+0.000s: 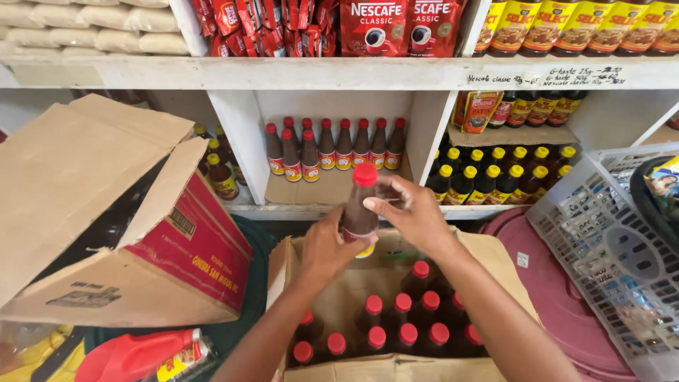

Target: Stocking bottled sauces from a cardboard box onto store shelves.

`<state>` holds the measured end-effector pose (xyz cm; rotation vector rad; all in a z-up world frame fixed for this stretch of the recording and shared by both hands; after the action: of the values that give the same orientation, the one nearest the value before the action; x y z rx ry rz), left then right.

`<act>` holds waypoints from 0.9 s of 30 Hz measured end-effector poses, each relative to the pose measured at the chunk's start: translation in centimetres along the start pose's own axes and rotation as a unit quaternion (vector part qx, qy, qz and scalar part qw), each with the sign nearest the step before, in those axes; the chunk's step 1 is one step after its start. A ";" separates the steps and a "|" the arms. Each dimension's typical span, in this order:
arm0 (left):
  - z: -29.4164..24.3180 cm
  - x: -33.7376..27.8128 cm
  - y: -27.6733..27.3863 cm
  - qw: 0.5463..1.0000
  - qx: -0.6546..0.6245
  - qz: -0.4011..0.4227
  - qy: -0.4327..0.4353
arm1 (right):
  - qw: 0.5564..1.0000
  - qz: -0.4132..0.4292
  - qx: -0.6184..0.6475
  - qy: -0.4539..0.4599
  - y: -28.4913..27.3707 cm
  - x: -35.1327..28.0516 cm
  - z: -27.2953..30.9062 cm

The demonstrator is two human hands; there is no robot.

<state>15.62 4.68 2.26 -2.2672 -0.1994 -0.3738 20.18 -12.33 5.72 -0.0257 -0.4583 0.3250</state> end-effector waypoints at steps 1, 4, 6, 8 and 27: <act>0.7 1.2 0.1 1.000 0.000 -0.001 0.001 | 1.000 0.000 0.000 -0.001 -0.4 0.8 -0.2; 1.9 4.9 0.1 0.997 -0.053 -0.024 0.056 | 0.975 0.048 -0.166 0.138 -0.8 2.9 -2.8; 2.6 7.4 0.6 0.998 -0.050 0.011 0.039 | 0.989 0.040 -0.138 0.041 -0.5 4.6 -3.4; 3.9 9.6 1.8 0.998 -0.042 0.004 0.050 | 0.986 0.045 -0.149 0.062 -0.3 6.7 -3.8; 39.0 21.0 31.9 0.943 -0.194 0.175 -0.207 | 0.963 0.056 -0.196 0.177 0.0 17.1 -33.8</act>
<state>51.73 13.45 -37.79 -2.6873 0.0751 0.2814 49.42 -5.32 -17.24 -0.4909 -0.1603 0.3281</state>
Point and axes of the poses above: each hand's wrist, its own x-axis towards the middle knuckle, its own y-axis out of the palm, z = x × y, the point moved 5 cm from there along x, towards the middle knuckle, and after that the axes turned 15 degrees about x, right-handed, at the moved point
